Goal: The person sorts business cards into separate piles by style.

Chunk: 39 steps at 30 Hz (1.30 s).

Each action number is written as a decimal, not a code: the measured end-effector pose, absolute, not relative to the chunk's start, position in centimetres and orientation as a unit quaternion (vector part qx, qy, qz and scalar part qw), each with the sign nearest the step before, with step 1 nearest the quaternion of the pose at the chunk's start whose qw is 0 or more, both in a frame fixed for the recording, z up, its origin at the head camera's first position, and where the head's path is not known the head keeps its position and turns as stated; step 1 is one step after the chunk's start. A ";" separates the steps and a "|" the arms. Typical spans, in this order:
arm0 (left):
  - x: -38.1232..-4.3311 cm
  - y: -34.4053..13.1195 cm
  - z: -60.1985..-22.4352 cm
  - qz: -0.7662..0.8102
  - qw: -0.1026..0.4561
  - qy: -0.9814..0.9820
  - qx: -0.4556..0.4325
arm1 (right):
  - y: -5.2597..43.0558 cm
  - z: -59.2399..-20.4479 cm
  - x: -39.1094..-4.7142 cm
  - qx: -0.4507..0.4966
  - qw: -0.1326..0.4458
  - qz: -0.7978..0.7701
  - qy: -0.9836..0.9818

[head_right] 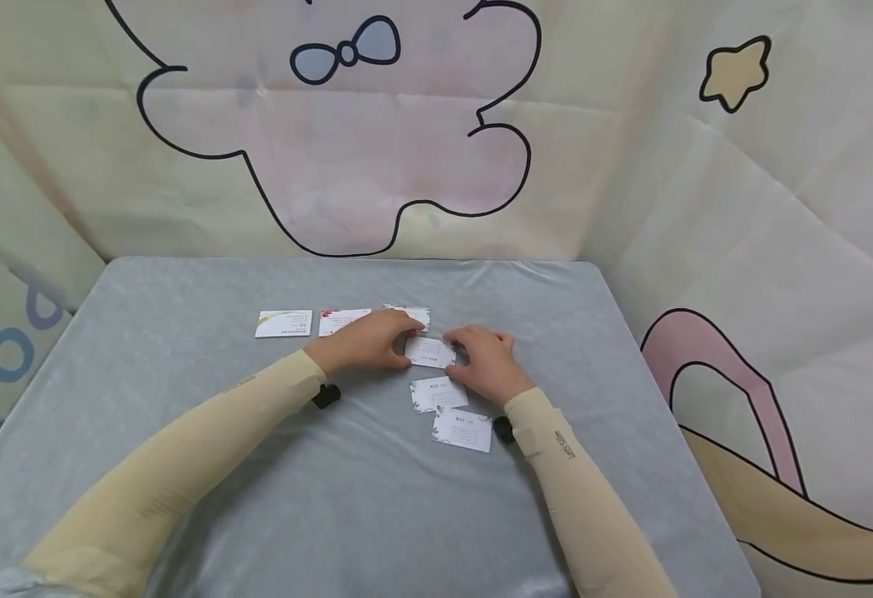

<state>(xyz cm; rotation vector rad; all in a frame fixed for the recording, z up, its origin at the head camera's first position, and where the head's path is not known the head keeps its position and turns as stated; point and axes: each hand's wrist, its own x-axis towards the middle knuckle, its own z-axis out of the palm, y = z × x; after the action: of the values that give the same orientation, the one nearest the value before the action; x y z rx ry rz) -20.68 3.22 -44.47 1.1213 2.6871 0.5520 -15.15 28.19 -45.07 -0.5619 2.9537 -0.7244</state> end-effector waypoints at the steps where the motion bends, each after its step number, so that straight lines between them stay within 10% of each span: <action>1: -20.8 3.0 -44.5 0.190 0.087 0.903 0.375 | 28.0 -45.0 -15.3 -0.183 0.026 -0.233 0.955; 17: -25.9 0.2 -44.3 0.178 0.080 0.926 0.322 | 23.9 -44.8 -22.1 -0.170 0.051 -0.209 0.962; 39: -26.1 -0.3 -44.4 0.185 0.099 0.928 0.308 | 23.4 -45.2 -22.9 -0.179 0.058 -0.220 0.957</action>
<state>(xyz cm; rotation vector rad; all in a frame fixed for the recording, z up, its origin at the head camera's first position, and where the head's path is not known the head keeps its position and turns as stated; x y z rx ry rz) -26.11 -0.30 -44.35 0.9112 2.7444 0.5485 -22.91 23.39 -45.21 -0.5419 2.9019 -0.6665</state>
